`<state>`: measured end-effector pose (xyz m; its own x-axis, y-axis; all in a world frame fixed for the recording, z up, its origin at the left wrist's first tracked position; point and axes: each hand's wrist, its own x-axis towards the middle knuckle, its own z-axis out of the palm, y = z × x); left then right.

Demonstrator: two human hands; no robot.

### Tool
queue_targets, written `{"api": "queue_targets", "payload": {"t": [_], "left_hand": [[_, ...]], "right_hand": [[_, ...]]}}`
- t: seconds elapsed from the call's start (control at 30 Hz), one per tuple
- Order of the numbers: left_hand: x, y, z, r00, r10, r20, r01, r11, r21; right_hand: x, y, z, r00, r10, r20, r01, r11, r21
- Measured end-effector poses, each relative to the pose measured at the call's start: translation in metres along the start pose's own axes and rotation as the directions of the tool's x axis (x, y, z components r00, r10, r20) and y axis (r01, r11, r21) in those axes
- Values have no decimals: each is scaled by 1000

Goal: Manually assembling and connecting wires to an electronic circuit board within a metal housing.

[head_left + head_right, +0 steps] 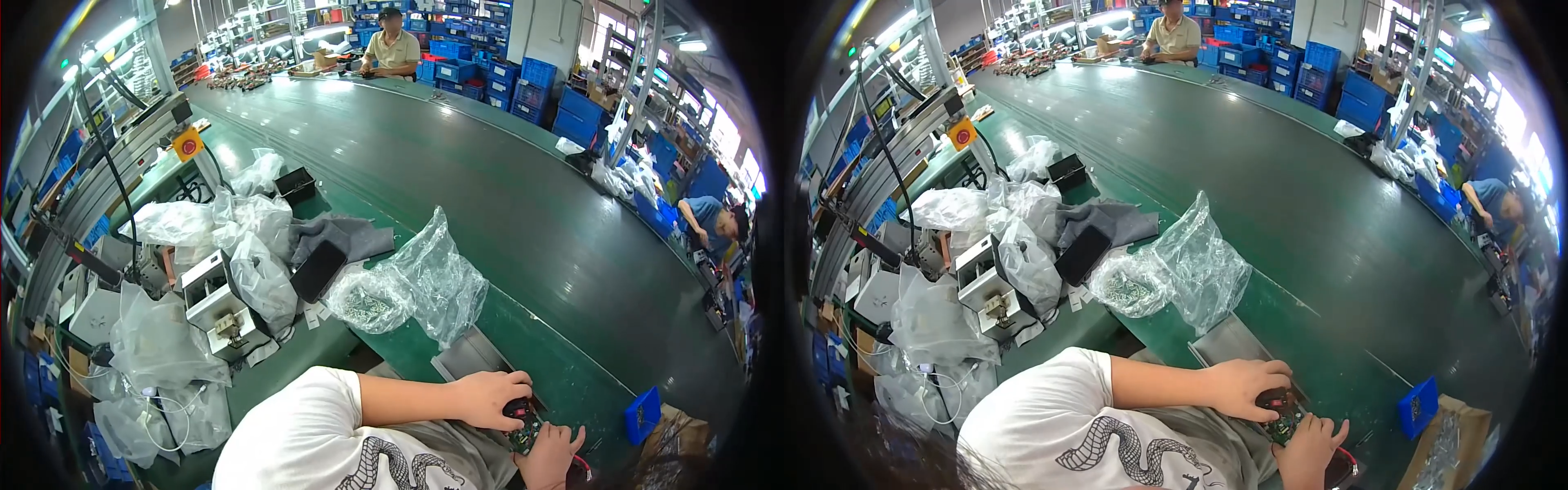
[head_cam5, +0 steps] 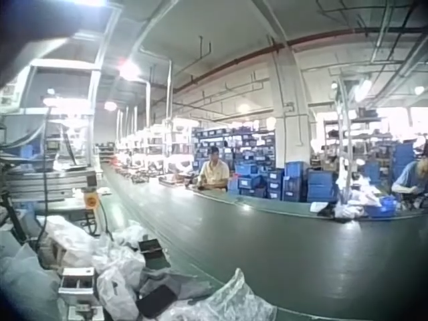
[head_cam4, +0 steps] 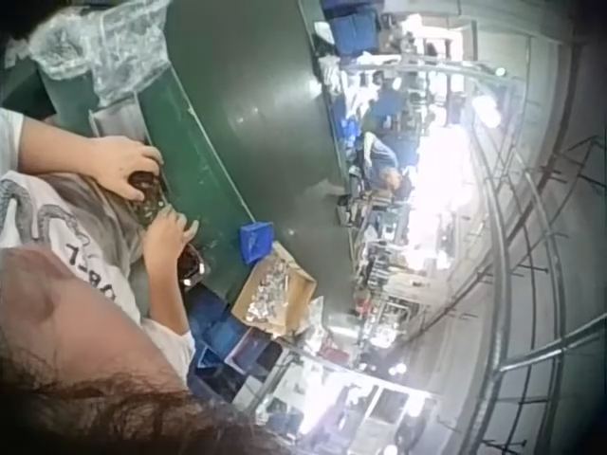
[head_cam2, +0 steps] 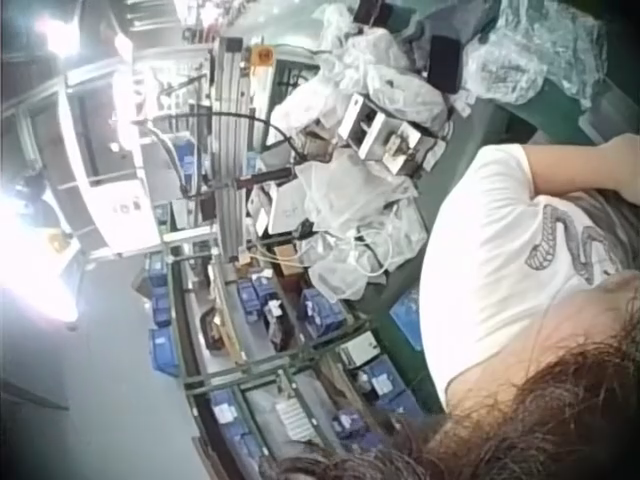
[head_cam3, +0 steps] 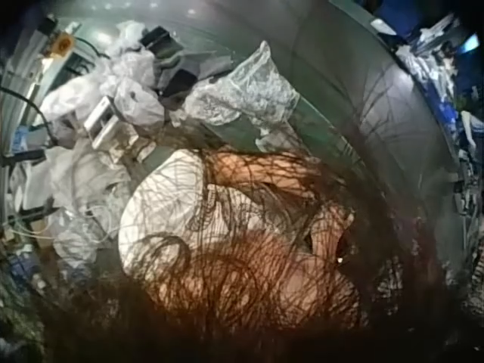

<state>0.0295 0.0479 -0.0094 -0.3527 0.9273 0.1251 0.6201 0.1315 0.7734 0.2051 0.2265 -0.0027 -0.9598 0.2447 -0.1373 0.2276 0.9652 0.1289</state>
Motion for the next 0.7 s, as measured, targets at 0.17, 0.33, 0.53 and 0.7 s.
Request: {"api": "queue_targets", "payload": {"t": [0.17,0.33,0.53,0.7], "left_hand": [[-2,0,3,1000,-6,1,6,1000,8],[-2,-3,7,1000,9,2,-9,1000,12],[-2,-2,6,1000,17,-9,-17,1000,16],[-2,-2,5,1000,10,-10,-10,1000,23]], "right_hand": [[0,-12,2,999,37,21,-33,987,-159],[4,-13,10,991,105,84,-90,982,-165],[4,-9,17,998,63,10,-61,993,-101],[6,-9,18,996,82,33,-79,994,-77]]}}
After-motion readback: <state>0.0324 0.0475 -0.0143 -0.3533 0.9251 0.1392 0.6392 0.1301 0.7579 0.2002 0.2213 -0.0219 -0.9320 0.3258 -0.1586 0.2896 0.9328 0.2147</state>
